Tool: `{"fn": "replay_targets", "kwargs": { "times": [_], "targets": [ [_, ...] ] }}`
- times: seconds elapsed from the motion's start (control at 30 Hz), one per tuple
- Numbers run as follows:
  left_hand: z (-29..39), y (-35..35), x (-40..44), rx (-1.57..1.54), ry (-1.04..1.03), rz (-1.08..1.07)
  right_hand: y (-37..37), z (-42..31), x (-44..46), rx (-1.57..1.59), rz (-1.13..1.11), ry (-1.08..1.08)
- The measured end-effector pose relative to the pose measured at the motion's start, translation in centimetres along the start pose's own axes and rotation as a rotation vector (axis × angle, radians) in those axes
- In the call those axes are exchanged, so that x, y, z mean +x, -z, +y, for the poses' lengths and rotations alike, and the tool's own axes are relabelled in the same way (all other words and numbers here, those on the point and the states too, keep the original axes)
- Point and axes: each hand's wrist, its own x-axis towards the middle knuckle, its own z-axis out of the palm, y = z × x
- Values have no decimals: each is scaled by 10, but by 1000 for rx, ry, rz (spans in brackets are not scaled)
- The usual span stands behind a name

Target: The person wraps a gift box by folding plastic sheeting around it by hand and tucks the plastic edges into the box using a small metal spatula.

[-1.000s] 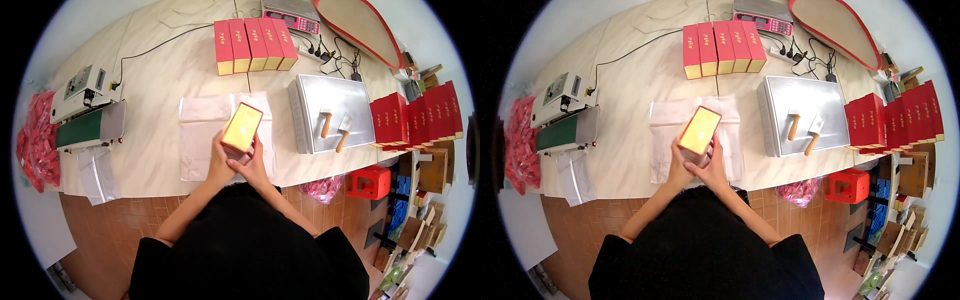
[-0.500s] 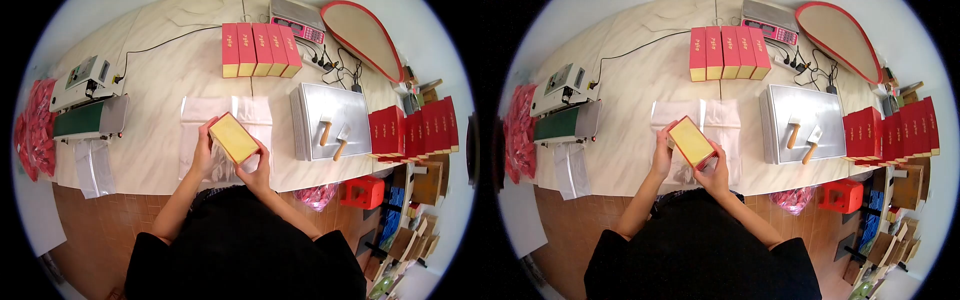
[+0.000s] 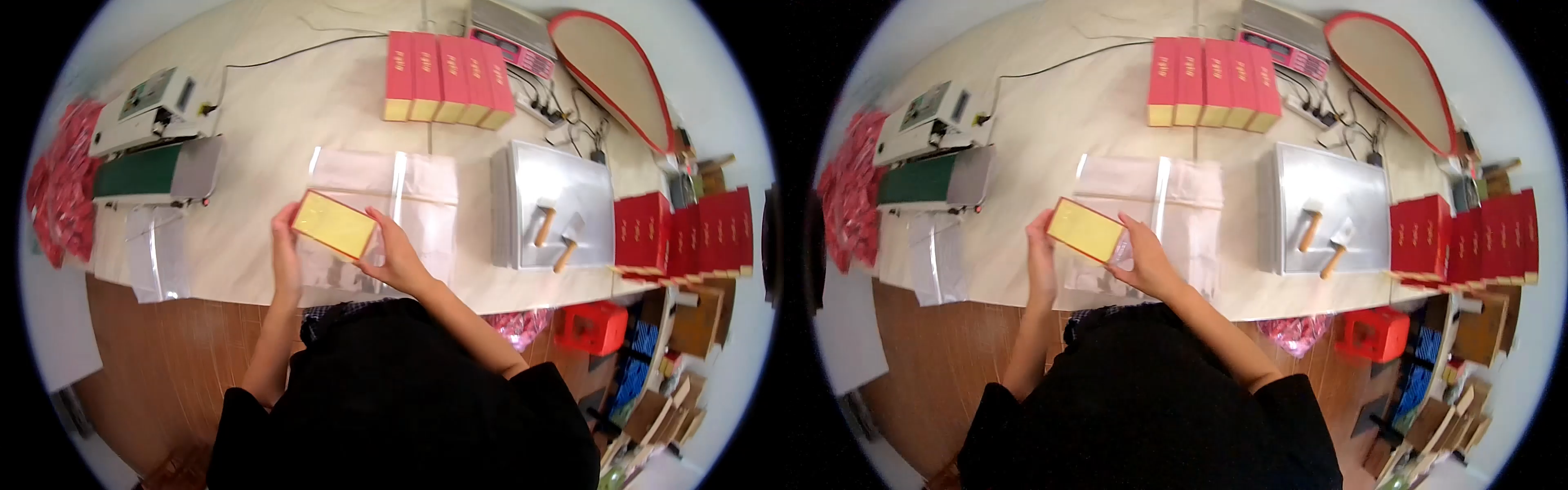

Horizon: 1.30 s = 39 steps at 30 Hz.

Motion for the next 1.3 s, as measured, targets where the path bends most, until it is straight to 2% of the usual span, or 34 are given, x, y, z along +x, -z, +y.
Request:
{"fn": "replay_targets", "kwargs": {
  "times": [0.07,0.13,0.2,0.23,0.27,0.33,0.37,0.4,0.43,0.47,0.53,0.57,0.63,0.73,0.83,0.93,1.0,1.07,1.17,1.23,1.3],
  "targets": [
    [-4,7,10,61,-53,55,22,0,-4,-310,41,144],
    [13,-3,13,103,-56,77,56,18,-11,-382,250,87],
    [41,-11,11,209,-209,169,109,42,-20,-561,515,-88],
    [49,-12,11,210,-207,165,136,51,-28,-670,599,-191],
    [55,-14,11,281,-285,139,160,70,-37,-717,799,-248],
    [70,-15,9,371,-366,128,202,92,-61,-1041,781,-487],
    [77,-17,6,448,-359,33,216,115,-76,-1197,713,-568],
    [82,-21,3,524,-347,-60,221,100,-73,-1234,603,-731],
    [86,-32,2,603,-436,-53,222,102,-76,-1235,586,-751],
    [90,-36,0,619,-434,-39,224,108,-77,-1220,576,-740],
    [96,-44,-3,856,-496,-290,227,126,-81,-1082,595,-981],
    [97,-47,-6,868,-495,-284,230,134,-85,-1100,593,-968],
    [96,-52,-12,1016,-415,-419,230,143,-85,-1027,640,-946],
    [89,-59,-19,1036,-420,-390,218,131,-83,-931,720,-801],
    [80,-62,-19,1049,-475,-251,195,77,-75,-334,538,-611],
    [71,-58,-16,1047,-473,-168,161,14,-75,-157,322,-341],
    [69,-55,-14,1052,-474,-155,150,-39,-70,-187,131,-369],
    [68,-52,-12,1057,-476,-136,140,-54,-71,-219,52,-220],
    [63,-47,-10,1076,-479,-126,134,-73,-67,-195,-24,-146],
    [58,-46,-8,1067,-554,-103,128,-75,-68,-198,-45,-166],
    [58,-44,-8,1073,-537,-110,124,-78,-65,-224,-55,-160]
  ]
}}
